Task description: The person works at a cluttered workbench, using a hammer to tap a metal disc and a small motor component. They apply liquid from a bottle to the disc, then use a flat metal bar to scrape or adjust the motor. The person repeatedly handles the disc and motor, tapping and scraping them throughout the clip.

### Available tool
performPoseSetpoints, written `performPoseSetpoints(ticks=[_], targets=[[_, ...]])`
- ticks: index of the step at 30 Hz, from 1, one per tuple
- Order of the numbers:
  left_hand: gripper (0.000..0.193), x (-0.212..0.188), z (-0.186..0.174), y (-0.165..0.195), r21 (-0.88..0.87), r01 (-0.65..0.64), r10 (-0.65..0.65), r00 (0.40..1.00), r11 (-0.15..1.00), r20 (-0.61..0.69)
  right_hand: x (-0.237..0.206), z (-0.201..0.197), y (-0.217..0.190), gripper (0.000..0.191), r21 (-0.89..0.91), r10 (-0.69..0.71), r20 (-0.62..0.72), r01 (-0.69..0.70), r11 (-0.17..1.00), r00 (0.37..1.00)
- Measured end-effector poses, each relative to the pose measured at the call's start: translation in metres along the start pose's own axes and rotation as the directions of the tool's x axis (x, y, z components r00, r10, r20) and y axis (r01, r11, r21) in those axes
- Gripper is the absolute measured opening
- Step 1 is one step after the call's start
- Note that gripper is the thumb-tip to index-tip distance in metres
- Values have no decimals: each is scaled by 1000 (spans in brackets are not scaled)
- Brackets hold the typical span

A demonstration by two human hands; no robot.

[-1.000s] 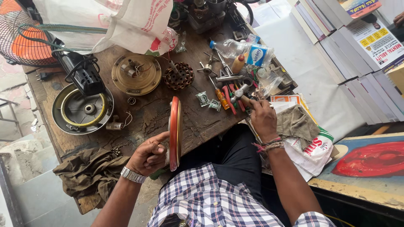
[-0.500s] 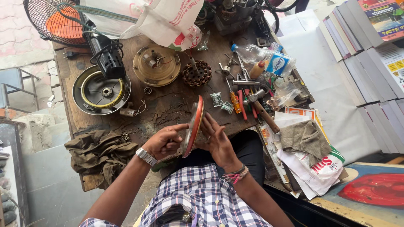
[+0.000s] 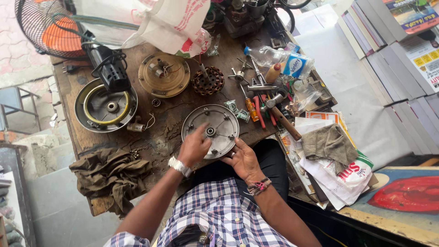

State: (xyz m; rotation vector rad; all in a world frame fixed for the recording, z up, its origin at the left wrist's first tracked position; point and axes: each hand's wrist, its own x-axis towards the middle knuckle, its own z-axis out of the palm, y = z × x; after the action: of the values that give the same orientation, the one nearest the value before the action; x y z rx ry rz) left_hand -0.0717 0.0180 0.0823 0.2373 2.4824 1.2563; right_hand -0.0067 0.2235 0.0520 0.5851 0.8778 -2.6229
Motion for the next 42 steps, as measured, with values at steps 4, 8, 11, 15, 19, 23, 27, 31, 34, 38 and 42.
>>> performPoseSetpoints(ticks=[4,8,11,15,19,23,27,31,34,38,42], targets=[[79,-14,23,-29,368,-157,264,929,916,-261,7,-22,-17,55,-329,-133,-64,105,938,989],[100,-12,43,-59,503,-336,520,806,796,-284,32,-26,-71,43,-974,-571,94,195,119,816],[102,-9,48,-74,527,-355,560,773,772,-299,72,-15,-135,38,-953,-778,304,178,-246,550],[100,-9,49,-82,574,-337,596,722,747,-352,131,10,-205,47,-942,-870,316,15,-335,379],[96,-1,42,-83,575,-277,571,700,770,-428,162,29,-223,62,-973,-883,20,-196,-126,468],[94,11,38,-79,543,-270,534,737,795,-415,178,38,-224,64,-956,-861,-65,-279,-92,505],[97,18,37,-76,516,-294,526,757,805,-389,186,36,-227,61,-958,-878,-7,-255,-131,479],[97,16,38,-78,498,-275,487,792,823,-367,175,31,-216,54,-972,-897,235,113,-207,375],[96,9,40,-80,481,-272,475,798,833,-371,144,34,-183,49,-905,-850,299,411,-109,434],[91,-5,42,-80,461,-268,459,805,846,-375,83,44,-108,49,-897,-768,339,432,-91,543],[80,-20,38,-75,495,-200,416,828,846,-376,30,56,-50,51,-892,-728,378,436,-120,572]])
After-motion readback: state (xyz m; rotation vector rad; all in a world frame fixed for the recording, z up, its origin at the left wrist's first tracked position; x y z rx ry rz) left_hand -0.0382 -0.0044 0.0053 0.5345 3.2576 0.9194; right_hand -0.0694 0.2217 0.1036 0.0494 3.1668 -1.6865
